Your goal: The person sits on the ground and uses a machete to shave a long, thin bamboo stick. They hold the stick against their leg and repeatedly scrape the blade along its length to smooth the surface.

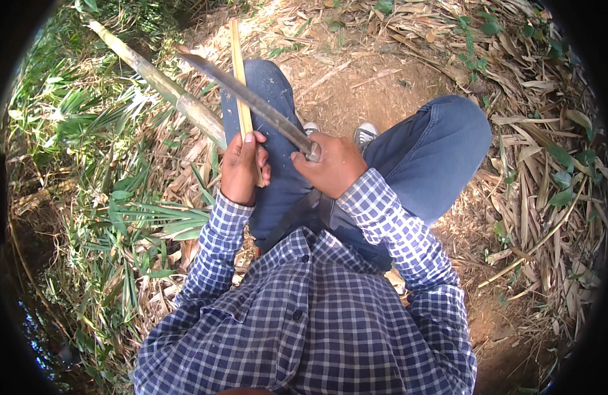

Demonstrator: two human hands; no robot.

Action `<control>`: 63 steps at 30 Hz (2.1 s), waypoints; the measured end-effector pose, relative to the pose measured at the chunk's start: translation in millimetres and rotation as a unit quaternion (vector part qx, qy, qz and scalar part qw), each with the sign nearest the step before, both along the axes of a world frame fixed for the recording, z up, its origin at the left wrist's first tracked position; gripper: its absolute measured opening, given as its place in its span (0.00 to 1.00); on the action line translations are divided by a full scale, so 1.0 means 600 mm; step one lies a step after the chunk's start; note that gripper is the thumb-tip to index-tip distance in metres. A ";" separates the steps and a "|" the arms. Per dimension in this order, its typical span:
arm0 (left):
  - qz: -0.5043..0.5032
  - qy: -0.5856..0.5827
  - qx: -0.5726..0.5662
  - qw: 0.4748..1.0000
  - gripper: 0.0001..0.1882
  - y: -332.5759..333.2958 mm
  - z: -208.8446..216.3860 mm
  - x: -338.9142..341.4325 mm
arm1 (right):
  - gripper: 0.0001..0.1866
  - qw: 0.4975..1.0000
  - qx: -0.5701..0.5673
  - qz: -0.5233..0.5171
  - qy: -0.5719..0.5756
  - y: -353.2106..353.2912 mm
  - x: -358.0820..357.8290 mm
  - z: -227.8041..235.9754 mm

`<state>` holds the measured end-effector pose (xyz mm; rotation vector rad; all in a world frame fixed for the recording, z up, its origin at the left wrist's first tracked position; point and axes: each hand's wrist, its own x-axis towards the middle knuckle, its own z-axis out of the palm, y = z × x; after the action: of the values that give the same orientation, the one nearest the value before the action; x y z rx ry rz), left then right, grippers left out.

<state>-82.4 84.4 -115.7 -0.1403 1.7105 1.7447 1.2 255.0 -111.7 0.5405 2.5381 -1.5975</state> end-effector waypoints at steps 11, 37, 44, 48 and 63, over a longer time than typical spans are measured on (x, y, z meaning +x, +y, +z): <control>0.015 -0.028 0.014 0.999 0.14 -0.020 0.022 0.038 | 0.17 0.949 0.271 0.157 0.025 0.030 -0.065 -0.017; 0.043 -0.019 -0.010 0.999 0.13 -0.060 0.046 0.061 | 0.13 0.949 0.253 0.174 0.072 0.020 -0.087 -0.020; 0.035 0.005 -0.047 0.998 0.13 -0.072 0.059 0.078 | 0.12 0.956 0.255 0.134 0.057 0.033 -0.113 -0.026; 0.038 -0.030 -0.038 0.998 0.12 -0.080 0.061 0.085 | 0.11 0.944 0.275 0.172 0.060 0.023 -0.087 -0.023; 0.021 -0.021 -0.043 0.999 0.13 -0.107 0.071 0.118 | 0.12 0.960 0.264 0.097 -0.019 0.070 -0.144 -0.038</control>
<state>-11.7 20.1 -73.3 -0.2517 1.7646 1.6874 -85.4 296.8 -134.2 0.3370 2.8753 -0.8302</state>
